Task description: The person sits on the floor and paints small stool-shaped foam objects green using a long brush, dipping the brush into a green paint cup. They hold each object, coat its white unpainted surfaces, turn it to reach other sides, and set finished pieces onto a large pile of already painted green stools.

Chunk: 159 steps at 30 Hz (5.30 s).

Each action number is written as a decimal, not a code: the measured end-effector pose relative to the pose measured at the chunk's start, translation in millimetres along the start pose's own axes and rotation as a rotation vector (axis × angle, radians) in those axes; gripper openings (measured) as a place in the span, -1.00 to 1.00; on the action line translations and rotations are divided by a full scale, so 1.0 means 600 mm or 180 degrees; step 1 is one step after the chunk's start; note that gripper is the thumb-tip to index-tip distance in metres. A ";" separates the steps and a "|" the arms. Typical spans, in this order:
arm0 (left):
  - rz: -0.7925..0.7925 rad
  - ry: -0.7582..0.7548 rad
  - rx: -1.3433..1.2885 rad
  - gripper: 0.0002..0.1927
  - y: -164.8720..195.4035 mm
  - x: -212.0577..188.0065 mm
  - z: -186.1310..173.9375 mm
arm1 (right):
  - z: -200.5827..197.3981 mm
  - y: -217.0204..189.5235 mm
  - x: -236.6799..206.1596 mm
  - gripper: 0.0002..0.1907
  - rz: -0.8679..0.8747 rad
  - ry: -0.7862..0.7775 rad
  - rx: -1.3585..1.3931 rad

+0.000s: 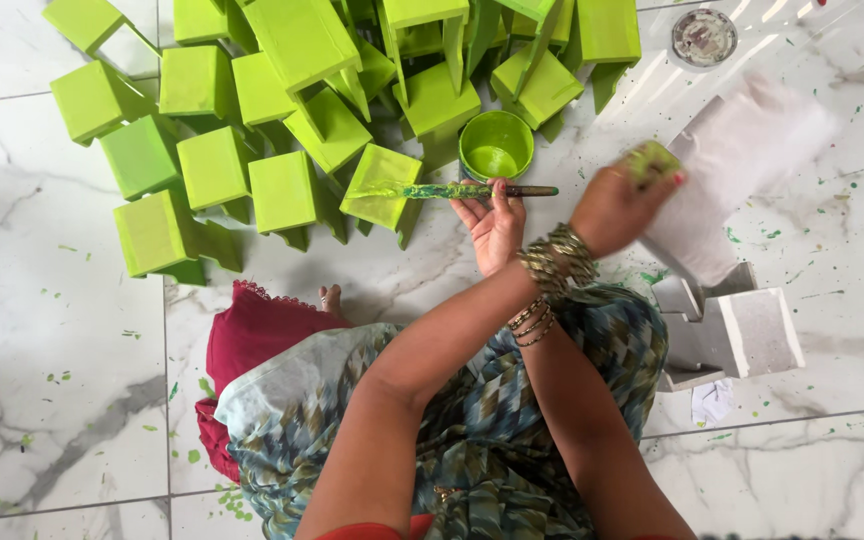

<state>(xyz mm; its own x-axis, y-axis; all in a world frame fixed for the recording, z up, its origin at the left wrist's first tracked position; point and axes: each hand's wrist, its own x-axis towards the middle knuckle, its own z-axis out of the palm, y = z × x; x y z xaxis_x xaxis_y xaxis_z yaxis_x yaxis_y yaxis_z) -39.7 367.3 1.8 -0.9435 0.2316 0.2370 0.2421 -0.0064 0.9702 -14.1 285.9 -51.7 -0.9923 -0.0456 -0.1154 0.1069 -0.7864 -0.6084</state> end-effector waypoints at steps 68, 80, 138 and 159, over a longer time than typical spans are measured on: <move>-0.0825 -0.0827 -0.3989 0.14 0.072 -0.425 -0.231 | -0.168 -0.126 0.036 -0.69 -0.1160 0.0524 0.1181; -0.1085 0.1384 -0.4497 -0.55 0.139 -0.274 -0.340 | -0.165 -0.135 0.047 -0.50 -0.0800 0.0565 0.1568; -0.0433 0.1045 -0.1591 -0.32 0.142 -0.237 -0.462 | -0.156 -0.153 0.042 -0.79 -0.1225 0.0710 0.0575; -0.0710 0.1967 -0.2346 -0.69 0.109 -0.226 -0.493 | -0.173 -0.142 0.050 -0.73 -0.1147 0.0879 0.0597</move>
<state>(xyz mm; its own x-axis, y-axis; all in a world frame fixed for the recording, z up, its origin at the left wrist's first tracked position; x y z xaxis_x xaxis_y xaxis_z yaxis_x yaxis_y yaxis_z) 36.8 47.6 48.0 -0.9534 -0.2464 -0.1742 0.0408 -0.6772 0.7346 -46.5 415.2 -84.8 -0.9075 0.3951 -0.1429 -0.2786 -0.8206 -0.4990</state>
